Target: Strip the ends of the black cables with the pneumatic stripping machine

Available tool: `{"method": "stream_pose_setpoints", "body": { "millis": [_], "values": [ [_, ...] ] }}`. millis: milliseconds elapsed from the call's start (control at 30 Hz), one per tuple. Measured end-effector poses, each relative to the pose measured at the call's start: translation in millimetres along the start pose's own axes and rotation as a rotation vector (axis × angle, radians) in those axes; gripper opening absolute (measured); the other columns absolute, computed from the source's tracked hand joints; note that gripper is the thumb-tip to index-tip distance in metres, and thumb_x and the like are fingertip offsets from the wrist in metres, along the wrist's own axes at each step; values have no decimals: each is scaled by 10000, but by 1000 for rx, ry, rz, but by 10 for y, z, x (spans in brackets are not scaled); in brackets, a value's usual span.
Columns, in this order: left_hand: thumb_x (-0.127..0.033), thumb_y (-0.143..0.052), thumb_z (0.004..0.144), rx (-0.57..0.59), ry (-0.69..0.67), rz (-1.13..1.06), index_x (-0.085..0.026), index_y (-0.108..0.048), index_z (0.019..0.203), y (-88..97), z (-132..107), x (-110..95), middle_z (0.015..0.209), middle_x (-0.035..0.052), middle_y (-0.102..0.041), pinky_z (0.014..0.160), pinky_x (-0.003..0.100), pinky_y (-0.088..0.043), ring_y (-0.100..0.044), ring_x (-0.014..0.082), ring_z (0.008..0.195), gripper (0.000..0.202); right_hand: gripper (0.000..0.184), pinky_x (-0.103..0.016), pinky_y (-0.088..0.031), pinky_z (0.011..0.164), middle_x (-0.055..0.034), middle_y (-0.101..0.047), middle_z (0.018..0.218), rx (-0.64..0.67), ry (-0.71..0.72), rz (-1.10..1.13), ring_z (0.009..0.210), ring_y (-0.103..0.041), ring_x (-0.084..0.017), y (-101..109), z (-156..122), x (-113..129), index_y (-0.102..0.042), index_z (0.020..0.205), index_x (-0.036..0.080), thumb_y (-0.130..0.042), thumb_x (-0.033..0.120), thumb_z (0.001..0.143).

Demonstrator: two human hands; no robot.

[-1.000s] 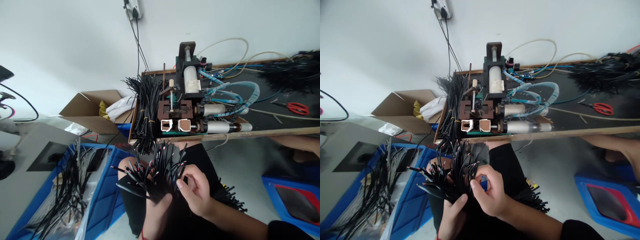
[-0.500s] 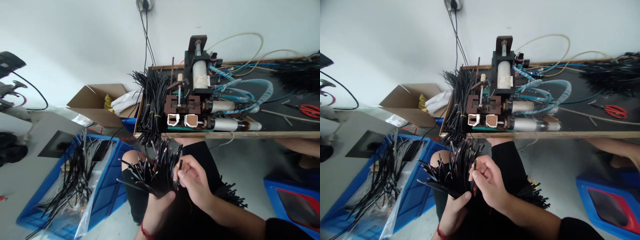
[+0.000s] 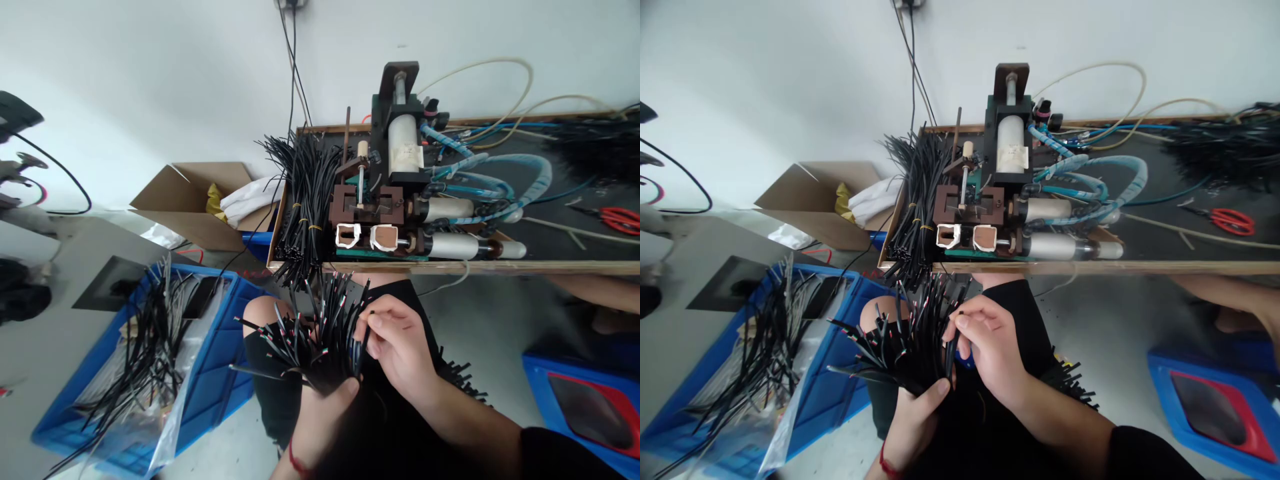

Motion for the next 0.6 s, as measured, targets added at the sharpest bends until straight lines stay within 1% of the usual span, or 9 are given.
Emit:
{"method": "stream_pose_setpoints", "body": {
  "millis": [100, 200, 267, 367, 467, 600],
  "values": [
    [-419, -961, 707, -24, 3, -8, -178, -759, 1014, 2, -9, 22, 879, 80, -759, 927, 477, -639, -744, 320, 946, 439, 105, -150, -322, 382, -22, -766, 617, -50, -46, 59, 353, -440, -44, -24, 36, 2, -772, 789, 204, -793, 265, 871],
    [-378, -956, 702, -42, 18, -34, -192, -761, 1037, -5, -23, 27, 894, 84, -760, 934, 492, -641, -744, 342, 987, 430, 137, -145, -307, 339, -17, -757, 593, -57, -87, 60, 314, -392, -40, -14, 52, -20, -741, 767, 197, -809, 280, 853],
    [-372, -950, 707, -40, 23, -35, -195, -762, 1044, -17, -32, 26, 904, 85, -762, 936, 496, -642, -743, 345, 994, 424, 162, -144, -309, 313, -17, -760, 598, -27, -102, 59, 300, -403, -44, -1, 54, -29, -739, 767, 194, -829, 296, 856],
    [-386, -943, 722, -34, 18, -24, -190, -765, 1041, -32, -42, 35, 910, 89, -766, 950, 500, -639, -744, 341, 997, 415, 189, -141, -343, 297, -21, -767, 615, 8, -126, 81, 294, -443, -49, 18, 54, -31, -754, 771, 188, -844, 322, 868],
    [-397, -954, 712, -45, 7, -17, -176, -765, 1050, -35, -50, 62, 923, 91, -771, 967, 501, -635, -745, 339, 995, 446, 220, -145, -392, 293, -24, -764, 616, -3, -157, 106, 295, -469, -59, 44, 53, -37, -760, 783, 182, -842, 365, 871],
    [-385, -966, 706, -45, -1, -18, -182, -762, 1075, -28, -54, 88, 898, 80, -765, 968, 507, -637, -750, 338, 984, 468, 265, -157, -451, 298, -34, -772, 635, -6, -155, 120, 303, -496, -71, 85, 49, -50, -768, 808, 173, -827, 418, 887]
  ]
}}
Point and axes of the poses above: each hand's wrist, its own z-axis towards the middle knuckle, its own y-axis out of the back of the hand, x = y × z, the point moved 1 cm from there along z, towards the middle knuckle
